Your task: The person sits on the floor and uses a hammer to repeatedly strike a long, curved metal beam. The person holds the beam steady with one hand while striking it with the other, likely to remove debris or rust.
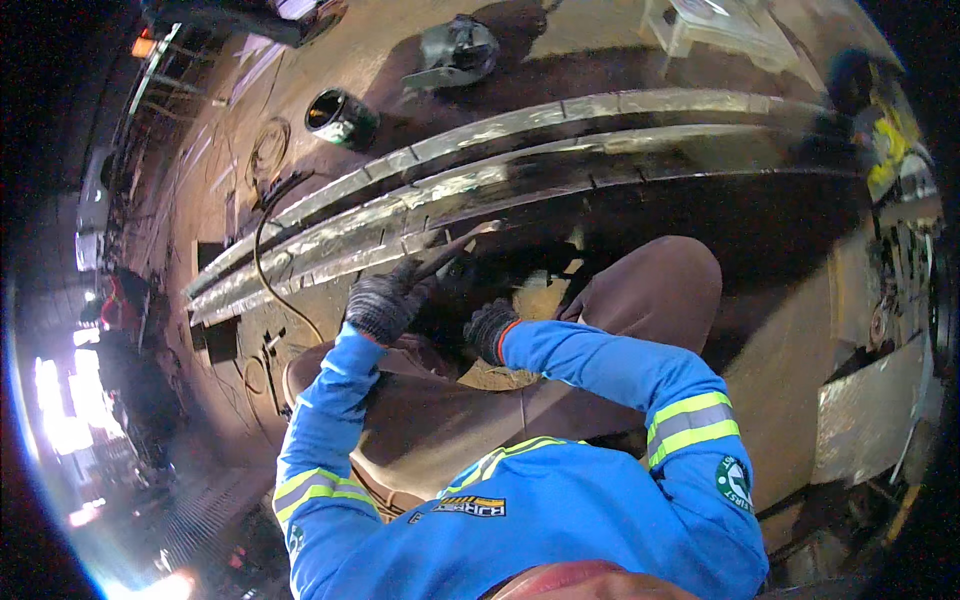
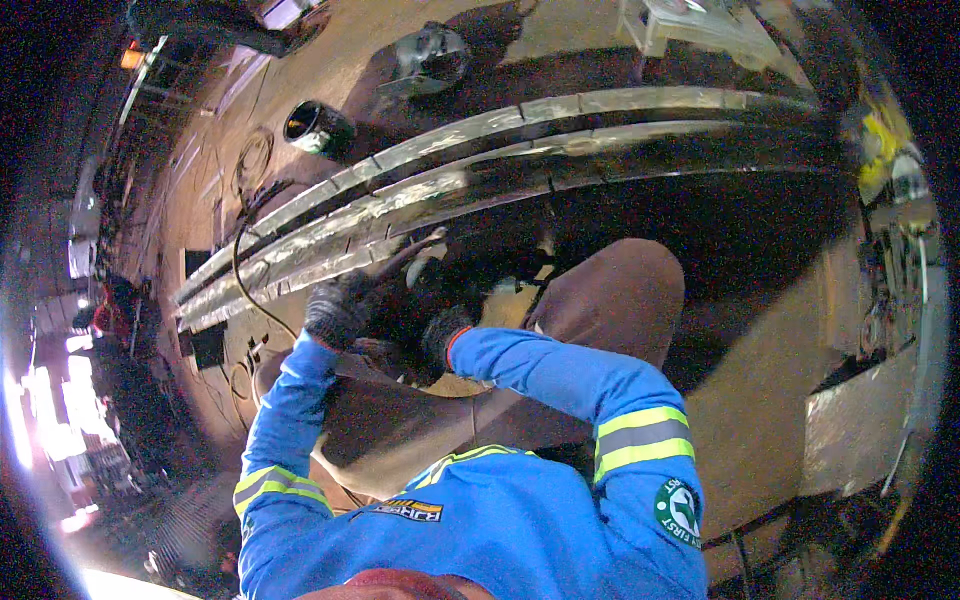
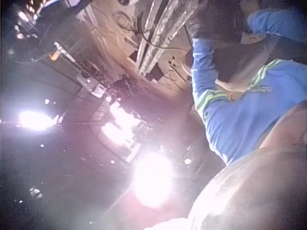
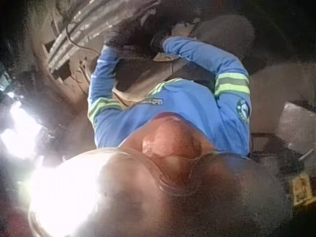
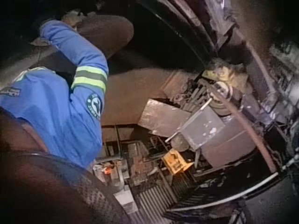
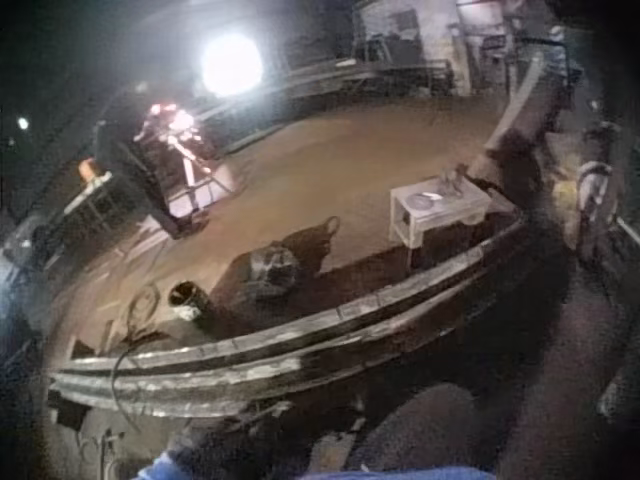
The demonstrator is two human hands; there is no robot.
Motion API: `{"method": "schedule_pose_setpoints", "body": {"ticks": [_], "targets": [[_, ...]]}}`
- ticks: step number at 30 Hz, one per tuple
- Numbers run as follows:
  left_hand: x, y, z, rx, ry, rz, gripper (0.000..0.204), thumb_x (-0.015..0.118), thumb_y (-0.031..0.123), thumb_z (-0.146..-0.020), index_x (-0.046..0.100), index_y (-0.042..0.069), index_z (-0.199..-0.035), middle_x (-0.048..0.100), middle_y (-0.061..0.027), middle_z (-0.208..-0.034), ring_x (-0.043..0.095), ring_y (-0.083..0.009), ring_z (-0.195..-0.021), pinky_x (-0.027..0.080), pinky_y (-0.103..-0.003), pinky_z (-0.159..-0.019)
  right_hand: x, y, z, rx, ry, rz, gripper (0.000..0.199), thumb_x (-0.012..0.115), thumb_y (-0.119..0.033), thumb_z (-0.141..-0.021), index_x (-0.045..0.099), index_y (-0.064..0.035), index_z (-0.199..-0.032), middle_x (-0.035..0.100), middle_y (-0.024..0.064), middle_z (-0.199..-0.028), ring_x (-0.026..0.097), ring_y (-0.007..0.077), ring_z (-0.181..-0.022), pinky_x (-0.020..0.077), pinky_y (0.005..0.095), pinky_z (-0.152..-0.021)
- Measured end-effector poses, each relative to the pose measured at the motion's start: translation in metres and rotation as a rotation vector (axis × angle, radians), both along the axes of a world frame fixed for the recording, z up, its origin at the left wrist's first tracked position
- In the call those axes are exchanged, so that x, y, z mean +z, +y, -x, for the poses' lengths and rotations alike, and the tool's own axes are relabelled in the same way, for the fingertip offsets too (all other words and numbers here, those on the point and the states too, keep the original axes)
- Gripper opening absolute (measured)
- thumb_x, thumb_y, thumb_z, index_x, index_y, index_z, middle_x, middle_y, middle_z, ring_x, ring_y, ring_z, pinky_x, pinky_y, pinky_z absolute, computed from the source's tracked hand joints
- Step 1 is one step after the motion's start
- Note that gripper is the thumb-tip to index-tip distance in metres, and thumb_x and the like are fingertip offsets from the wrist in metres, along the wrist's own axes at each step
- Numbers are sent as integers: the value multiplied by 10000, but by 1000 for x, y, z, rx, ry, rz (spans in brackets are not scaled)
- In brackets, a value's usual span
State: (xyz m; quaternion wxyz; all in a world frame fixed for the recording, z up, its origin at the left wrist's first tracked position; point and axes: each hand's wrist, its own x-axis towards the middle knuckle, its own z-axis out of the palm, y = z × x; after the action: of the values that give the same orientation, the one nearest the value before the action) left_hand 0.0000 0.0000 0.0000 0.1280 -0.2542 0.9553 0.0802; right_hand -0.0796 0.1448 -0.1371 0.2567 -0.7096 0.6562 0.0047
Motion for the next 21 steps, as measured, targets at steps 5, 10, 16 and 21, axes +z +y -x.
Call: {"method": "schedule_pose_setpoints", "body": {"ticks": [5, 10, 16, 21], "targets": [[10, -10, -62, 244, 105, 52, 395, 619, 456, -818, 644, 76, -924, 645, -190, -729, 636, -371, -697, 492, -468, -602, 41, -37, 62, -631, -317, 163, 380, 460, -207, -835, 553, -64, -1175, 542, 198, -1213, 509, 390, -1101, 368, 555, -930], [12, -21, -81, 359, 152, 26, 391, 650, 449, -796, 641, 62, -855, 644, -190, -730, 630, -383, -709, 495, -461, -607, 61, -61, 151, -488, 429, 620, 585, 340, -139, -872, 227, -7, -1431, 219, 265, -1475, 238, 426, -1359, 128, 562, -1116], [2, -14, -96, 259, 174, -55, 423, 643, 469, -792, 611, 58, -886, 626, -185, -685, 626, -368, -662, 493, -458, -593, 4, -85, 179, -308, 683, 493, 526, 280, -140, -923, 234, -61, -1441, 272, 190, -1475, 268, 333, -1367, 89, 539, -1135], [7, -8, -89, 109, 219, -26, 339, 725, 375, -732, 645, 79, -876, 608, -152, -630, 612, -347, -575, 477, -428, -492, 25, -100, 185, -320, 598, 380, 838, 588, -187, -746, 166, -47, -1457, 223, 183, -1493, 213, 334, -1387, 84, 487, -1145]]}}
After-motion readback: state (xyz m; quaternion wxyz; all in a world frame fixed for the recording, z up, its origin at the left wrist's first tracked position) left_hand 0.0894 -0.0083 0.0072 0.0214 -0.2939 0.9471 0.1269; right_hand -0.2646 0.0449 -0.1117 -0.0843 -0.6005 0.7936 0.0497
